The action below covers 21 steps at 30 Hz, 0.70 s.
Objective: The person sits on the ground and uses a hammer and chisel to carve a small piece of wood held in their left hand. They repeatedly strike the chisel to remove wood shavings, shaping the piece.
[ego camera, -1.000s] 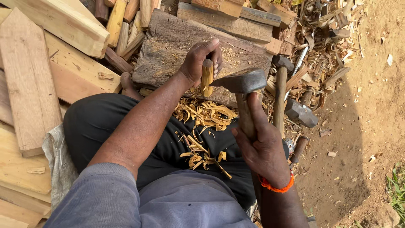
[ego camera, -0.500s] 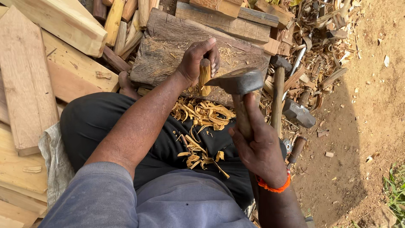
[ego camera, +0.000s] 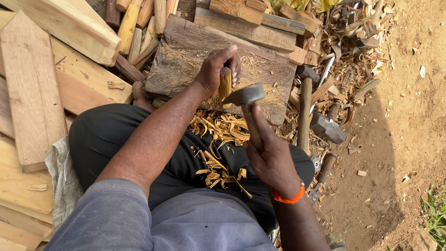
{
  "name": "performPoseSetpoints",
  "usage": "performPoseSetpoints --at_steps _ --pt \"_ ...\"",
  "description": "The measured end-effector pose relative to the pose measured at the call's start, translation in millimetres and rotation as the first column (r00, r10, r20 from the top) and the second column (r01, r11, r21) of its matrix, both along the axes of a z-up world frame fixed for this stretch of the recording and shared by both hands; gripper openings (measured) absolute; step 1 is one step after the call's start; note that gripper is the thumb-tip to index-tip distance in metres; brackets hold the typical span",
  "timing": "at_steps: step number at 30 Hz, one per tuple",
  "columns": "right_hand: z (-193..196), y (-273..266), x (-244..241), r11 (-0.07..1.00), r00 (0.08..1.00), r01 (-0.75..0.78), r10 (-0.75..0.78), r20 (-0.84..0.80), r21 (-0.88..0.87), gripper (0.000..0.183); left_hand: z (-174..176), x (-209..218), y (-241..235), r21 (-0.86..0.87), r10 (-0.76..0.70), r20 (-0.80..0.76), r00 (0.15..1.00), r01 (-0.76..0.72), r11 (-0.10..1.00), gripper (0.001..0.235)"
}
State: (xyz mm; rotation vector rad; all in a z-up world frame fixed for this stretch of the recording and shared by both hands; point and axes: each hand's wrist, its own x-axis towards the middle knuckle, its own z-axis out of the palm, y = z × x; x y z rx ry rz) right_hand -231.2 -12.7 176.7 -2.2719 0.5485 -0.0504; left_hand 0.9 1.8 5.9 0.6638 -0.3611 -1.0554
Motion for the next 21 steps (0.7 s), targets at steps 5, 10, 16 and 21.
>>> performPoseSetpoints --at_steps 5,10,16,21 --pt "-30 -7 -7 0.992 0.986 0.122 -0.118 -0.115 0.034 0.091 -3 4 -3 0.103 0.014 0.031 0.999 -0.017 0.995 0.055" --pt "-32 -19 -25 0.987 0.982 0.162 -0.16 -0.098 0.019 0.096 3 11 -1 0.266 0.071 -0.116 0.991 -0.038 0.963 0.06" --pt "-28 -18 -16 0.999 0.999 0.046 -0.046 0.018 0.03 0.097 14 0 4 0.085 -0.036 0.018 0.999 0.035 0.996 0.055" --pt "6 -14 -9 0.992 0.999 0.049 -0.048 -0.016 0.115 0.091 16 -4 1 0.06 -0.108 0.19 0.976 0.098 0.993 0.055"
